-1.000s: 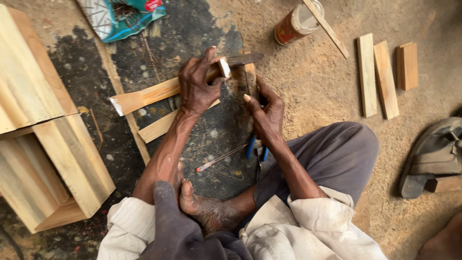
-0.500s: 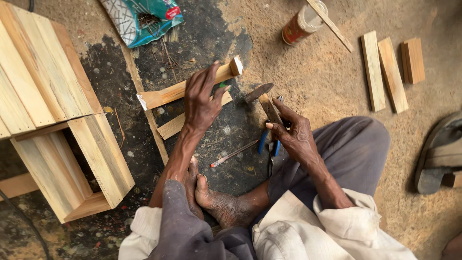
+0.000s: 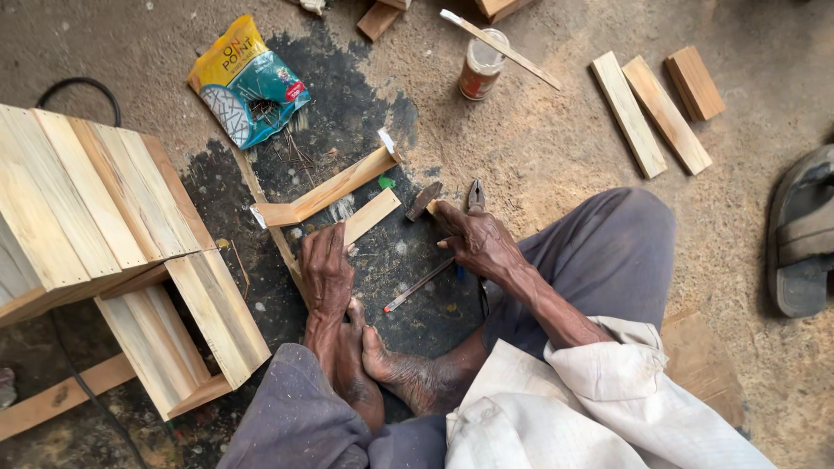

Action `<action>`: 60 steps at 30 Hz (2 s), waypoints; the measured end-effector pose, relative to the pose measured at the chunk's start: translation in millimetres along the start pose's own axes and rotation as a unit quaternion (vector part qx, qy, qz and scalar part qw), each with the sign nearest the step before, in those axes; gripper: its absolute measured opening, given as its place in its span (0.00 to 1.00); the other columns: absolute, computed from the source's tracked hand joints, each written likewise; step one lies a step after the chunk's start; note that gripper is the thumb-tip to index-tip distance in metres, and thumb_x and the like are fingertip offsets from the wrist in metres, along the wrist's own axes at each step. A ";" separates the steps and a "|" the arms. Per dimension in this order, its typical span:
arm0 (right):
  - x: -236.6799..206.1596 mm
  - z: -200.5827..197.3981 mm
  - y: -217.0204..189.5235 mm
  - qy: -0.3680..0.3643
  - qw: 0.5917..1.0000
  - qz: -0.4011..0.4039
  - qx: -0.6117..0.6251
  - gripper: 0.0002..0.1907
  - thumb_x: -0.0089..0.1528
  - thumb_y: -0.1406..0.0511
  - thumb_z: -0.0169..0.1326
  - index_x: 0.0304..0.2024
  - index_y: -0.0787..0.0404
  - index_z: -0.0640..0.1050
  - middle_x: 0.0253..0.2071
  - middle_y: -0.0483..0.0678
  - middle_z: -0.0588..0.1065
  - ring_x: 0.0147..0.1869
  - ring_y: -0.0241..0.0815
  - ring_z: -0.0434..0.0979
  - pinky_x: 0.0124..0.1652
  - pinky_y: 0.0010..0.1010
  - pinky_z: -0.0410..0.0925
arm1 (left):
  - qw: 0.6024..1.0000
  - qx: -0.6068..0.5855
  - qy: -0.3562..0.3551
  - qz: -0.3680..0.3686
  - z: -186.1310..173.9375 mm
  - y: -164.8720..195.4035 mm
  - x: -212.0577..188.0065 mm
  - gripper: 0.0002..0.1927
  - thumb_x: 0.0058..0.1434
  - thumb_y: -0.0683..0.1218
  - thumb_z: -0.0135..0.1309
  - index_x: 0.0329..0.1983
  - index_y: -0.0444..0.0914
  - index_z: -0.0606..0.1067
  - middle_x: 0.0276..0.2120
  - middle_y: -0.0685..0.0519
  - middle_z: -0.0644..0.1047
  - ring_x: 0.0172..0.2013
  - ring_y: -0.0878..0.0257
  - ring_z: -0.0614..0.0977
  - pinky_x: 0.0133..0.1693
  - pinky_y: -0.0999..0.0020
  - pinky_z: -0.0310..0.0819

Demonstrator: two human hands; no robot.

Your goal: The person assembles a small wooden frame by applying glue to the ends of wooden planks and joining them with nails. They use a hammer to drive the nails and a stick to spread the glue, working on the floor surrounded by wood pieces and tools.

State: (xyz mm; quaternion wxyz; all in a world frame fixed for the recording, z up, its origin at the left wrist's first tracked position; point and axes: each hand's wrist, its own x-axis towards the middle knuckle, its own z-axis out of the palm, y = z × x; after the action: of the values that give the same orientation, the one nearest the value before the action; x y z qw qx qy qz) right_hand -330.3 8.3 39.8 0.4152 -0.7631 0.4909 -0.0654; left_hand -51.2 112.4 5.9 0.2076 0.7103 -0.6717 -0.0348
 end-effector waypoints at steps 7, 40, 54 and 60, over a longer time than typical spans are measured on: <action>-21.7 -1.4 21.3 -0.004 1.000 0.001 -0.004 0.37 0.57 0.59 0.64 0.68 0.51 0.69 0.36 0.60 0.77 0.40 0.60 0.80 0.37 0.49 0.71 | 0.995 0.015 0.068 0.075 -41.4 38.5 -9.4 0.25 0.60 0.33 0.61 0.61 0.36 0.75 0.54 0.46 0.80 0.55 0.51 0.78 0.59 0.58 0.74; -17.0 7.6 48.6 0.011 0.998 -0.054 -0.004 0.38 0.57 0.62 0.66 0.69 0.55 0.68 0.26 0.59 0.76 0.30 0.56 0.79 0.30 0.48 0.69 | 0.997 0.016 0.039 0.060 -44.7 43.3 81.7 0.31 0.56 0.30 0.63 0.64 0.32 0.73 0.55 0.45 0.78 0.55 0.47 0.76 0.56 0.53 0.72; -10.4 -23.4 29.6 0.051 0.995 -0.057 -0.068 0.32 0.64 0.61 0.60 0.70 0.56 0.68 0.46 0.56 0.78 0.37 0.48 0.78 0.32 0.36 0.74 | 0.987 -0.002 0.040 0.158 -44.4 52.3 117.9 0.33 0.60 0.44 0.70 0.67 0.32 0.73 0.61 0.42 0.77 0.60 0.48 0.76 0.63 0.51 0.70; 68.9 -35.4 16.2 0.086 0.980 -0.116 0.140 0.34 0.60 0.65 0.63 0.69 0.55 0.69 0.57 0.55 0.77 0.46 0.46 0.82 0.44 0.34 0.79 | 0.987 -0.095 -0.025 0.130 -16.6 71.9 167.3 0.40 0.50 0.51 0.76 0.61 0.28 0.74 0.53 0.37 0.79 0.51 0.46 0.79 0.51 0.51 0.76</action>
State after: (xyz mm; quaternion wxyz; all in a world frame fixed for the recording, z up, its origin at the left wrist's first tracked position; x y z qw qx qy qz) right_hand -324.4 -70.1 30.1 0.4638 -0.7406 0.4190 -0.2468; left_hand -97.4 -46.3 84.0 0.2600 0.5928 -0.7571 -0.0886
